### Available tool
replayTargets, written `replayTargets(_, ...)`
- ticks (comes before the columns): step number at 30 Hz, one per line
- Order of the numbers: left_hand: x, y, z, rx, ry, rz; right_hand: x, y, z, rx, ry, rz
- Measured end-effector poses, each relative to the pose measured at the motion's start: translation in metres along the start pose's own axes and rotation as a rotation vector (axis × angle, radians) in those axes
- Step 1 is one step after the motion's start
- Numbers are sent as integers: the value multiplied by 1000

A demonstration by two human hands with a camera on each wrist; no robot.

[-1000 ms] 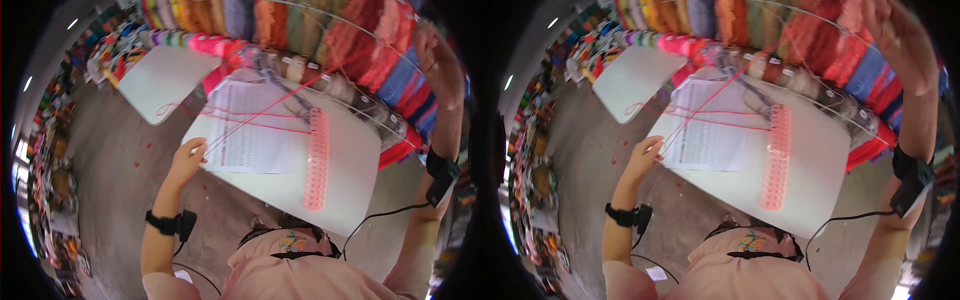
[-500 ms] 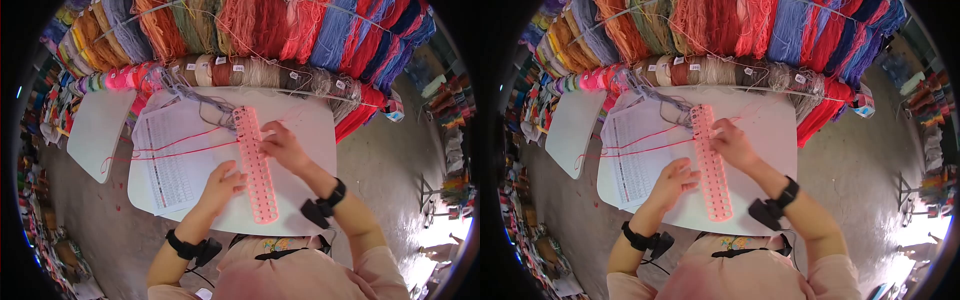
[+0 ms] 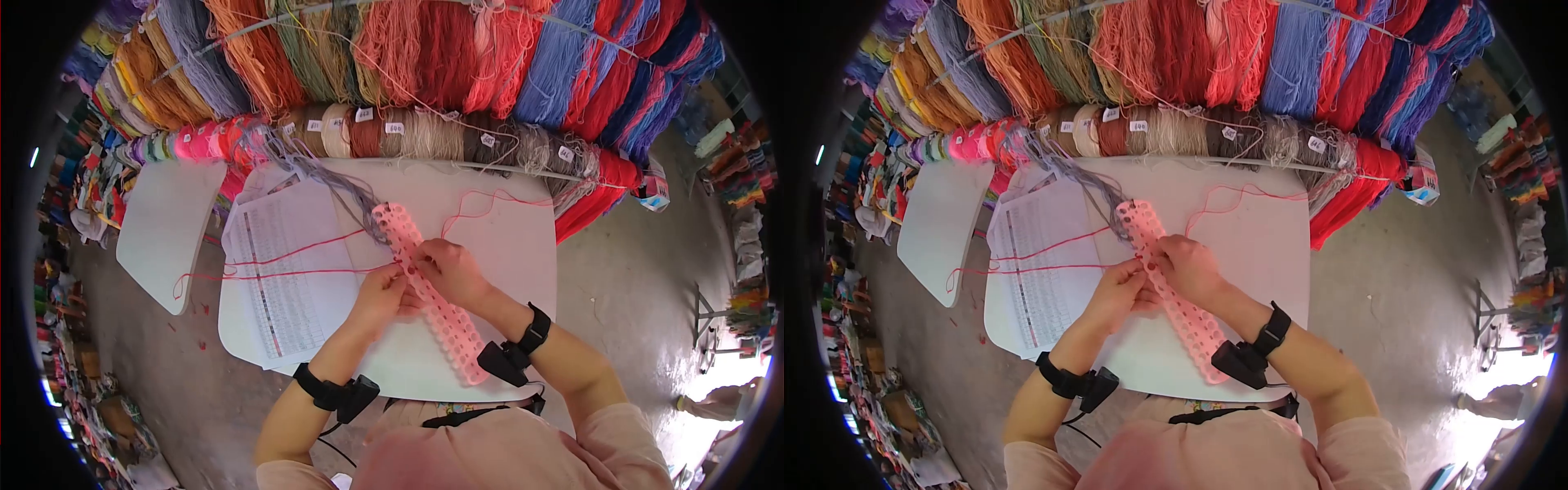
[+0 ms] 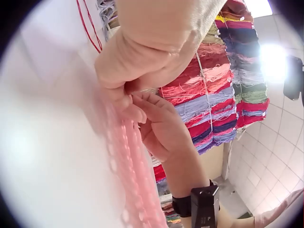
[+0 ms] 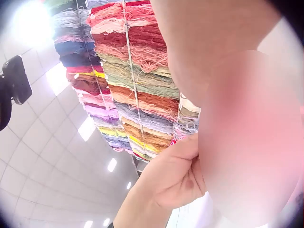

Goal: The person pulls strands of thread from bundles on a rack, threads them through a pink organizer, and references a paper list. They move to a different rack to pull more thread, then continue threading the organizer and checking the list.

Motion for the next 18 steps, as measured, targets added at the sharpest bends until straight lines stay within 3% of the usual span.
replayTargets(12, 12, -8, 16, -131, 145, -71, -1, 8, 4, -200, -87, 16)
replayTargets(14, 12, -7, 15, -105, 193, -35, -1, 24, -12, -87, -151, 15)
replayTargets(18, 14, -14, 19, 59, 189, -157, -8, 20, -2, 0, -135, -71)
Point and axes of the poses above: each hand's wrist, its own x-axis towards the middle knuckle, its own y-axis out of the palm, z = x × y, the point moved 3 cm from there along x, towards the middle knuckle, and after that the axes turned 5 degrees about -x, right-handed, at the moved point
